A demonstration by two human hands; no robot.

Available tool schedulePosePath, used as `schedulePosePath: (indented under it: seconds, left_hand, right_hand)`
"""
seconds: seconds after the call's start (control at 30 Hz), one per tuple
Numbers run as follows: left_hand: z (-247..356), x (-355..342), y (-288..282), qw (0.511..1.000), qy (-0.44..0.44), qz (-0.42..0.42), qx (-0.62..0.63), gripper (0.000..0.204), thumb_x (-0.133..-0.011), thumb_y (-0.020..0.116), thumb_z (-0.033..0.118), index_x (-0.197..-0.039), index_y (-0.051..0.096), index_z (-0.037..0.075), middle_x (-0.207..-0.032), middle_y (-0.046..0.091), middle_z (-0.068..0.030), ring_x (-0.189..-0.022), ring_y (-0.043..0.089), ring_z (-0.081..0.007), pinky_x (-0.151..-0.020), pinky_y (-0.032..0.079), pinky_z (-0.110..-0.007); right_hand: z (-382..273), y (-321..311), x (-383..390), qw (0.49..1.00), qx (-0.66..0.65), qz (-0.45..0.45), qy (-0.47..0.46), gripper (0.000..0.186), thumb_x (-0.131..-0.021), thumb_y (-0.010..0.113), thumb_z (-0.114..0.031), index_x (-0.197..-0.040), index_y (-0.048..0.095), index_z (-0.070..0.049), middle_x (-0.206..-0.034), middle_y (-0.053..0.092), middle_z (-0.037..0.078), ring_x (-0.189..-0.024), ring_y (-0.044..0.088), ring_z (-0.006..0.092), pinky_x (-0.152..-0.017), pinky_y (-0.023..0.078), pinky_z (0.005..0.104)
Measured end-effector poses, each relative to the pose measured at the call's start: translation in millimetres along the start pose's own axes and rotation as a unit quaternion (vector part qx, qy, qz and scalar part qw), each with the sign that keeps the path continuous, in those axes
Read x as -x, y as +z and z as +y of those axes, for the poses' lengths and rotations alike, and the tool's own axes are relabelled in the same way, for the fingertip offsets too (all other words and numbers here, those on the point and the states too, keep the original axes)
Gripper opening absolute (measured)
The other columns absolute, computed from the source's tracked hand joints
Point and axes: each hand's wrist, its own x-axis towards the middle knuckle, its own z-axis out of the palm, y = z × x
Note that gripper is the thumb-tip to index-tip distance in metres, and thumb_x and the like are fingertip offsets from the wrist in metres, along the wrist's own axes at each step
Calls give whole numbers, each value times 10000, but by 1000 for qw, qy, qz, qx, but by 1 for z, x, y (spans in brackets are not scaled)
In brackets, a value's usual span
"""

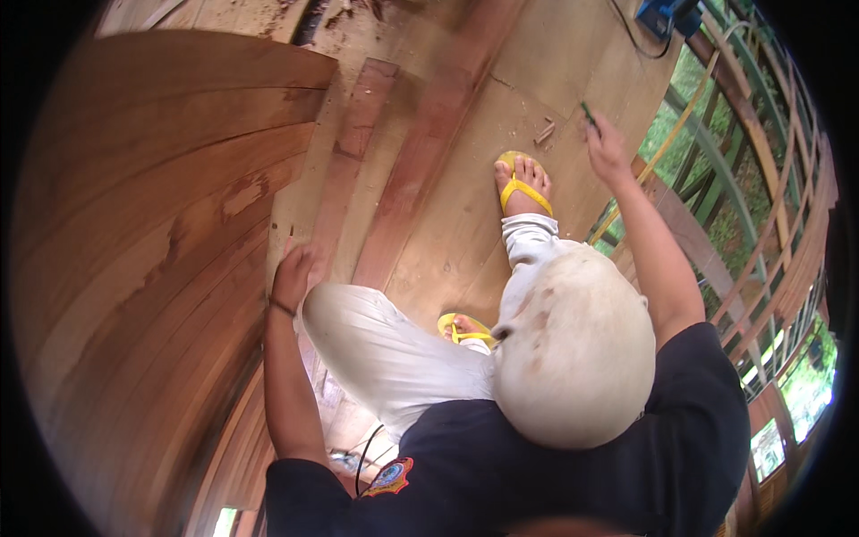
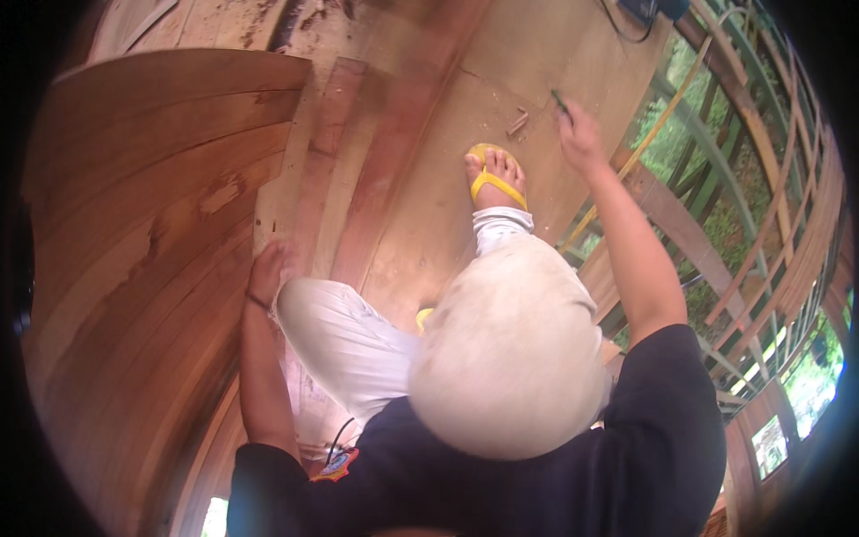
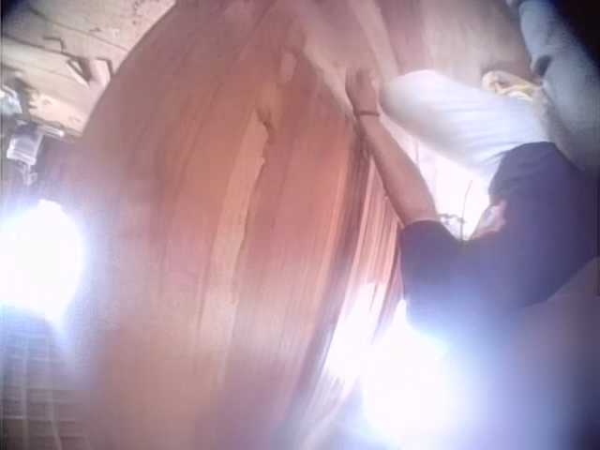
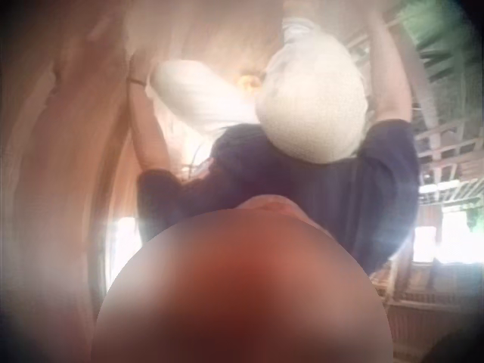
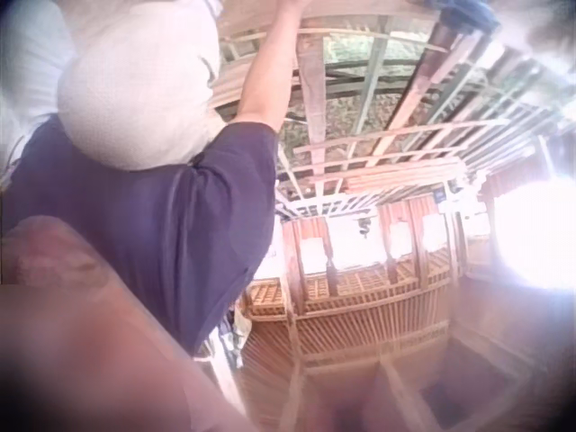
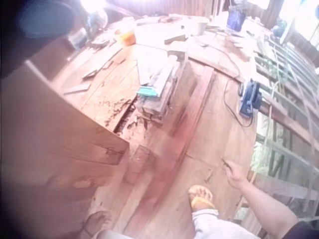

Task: The person walks across an unfinished wooden floor, picks up a plank, and uses a pencil to mark it. They then use a circular saw to cut the plank and place it into a gap in the flooring.

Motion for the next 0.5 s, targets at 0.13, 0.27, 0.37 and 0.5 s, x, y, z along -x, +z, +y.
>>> schedulePosePath:
  seconds: [0.13,0.27,0.37,0.5]
  left_hand:
    - [109,-83,70,988,57,-58,-134,284,-952,597,150,-1188,625,-5,-1128,676,-98,-1069,630,-187,-930,495,-313]
    - [181,-143,132,932,183,9,-312,334,-914,635,168,-1218,629,28,-1186,660,-146,-1096,639,-241,-937,495,-327]
    - [223,-177,162,924,184,36,-334,352,-893,644,177,-1214,633,33,-1194,661,-148,-1093,642,-263,-928,500,-333]
    - [261,-211,183,917,175,57,-355,350,-867,653,168,-1194,633,44,-1159,649,-159,-1057,644,-284,-929,510,-383]
  right_hand:
    - [14,0,-48,992,10,126,-29,268,-953,524,-201,-1173,625,-84,-986,671,192,-929,647,368,-787,506,419]
    - [22,4,-85,970,64,230,-48,260,-931,546,-207,-1160,631,-116,-1019,677,151,-933,651,344,-780,524,431]
    - [29,8,-106,954,120,260,-87,254,-910,567,-201,-1146,637,-140,-1013,680,122,-920,653,333,-781,534,433]
    - [34,14,-117,946,146,268,-111,264,-886,588,-185,-1142,647,-153,-983,676,100,-896,657,315,-774,538,423]
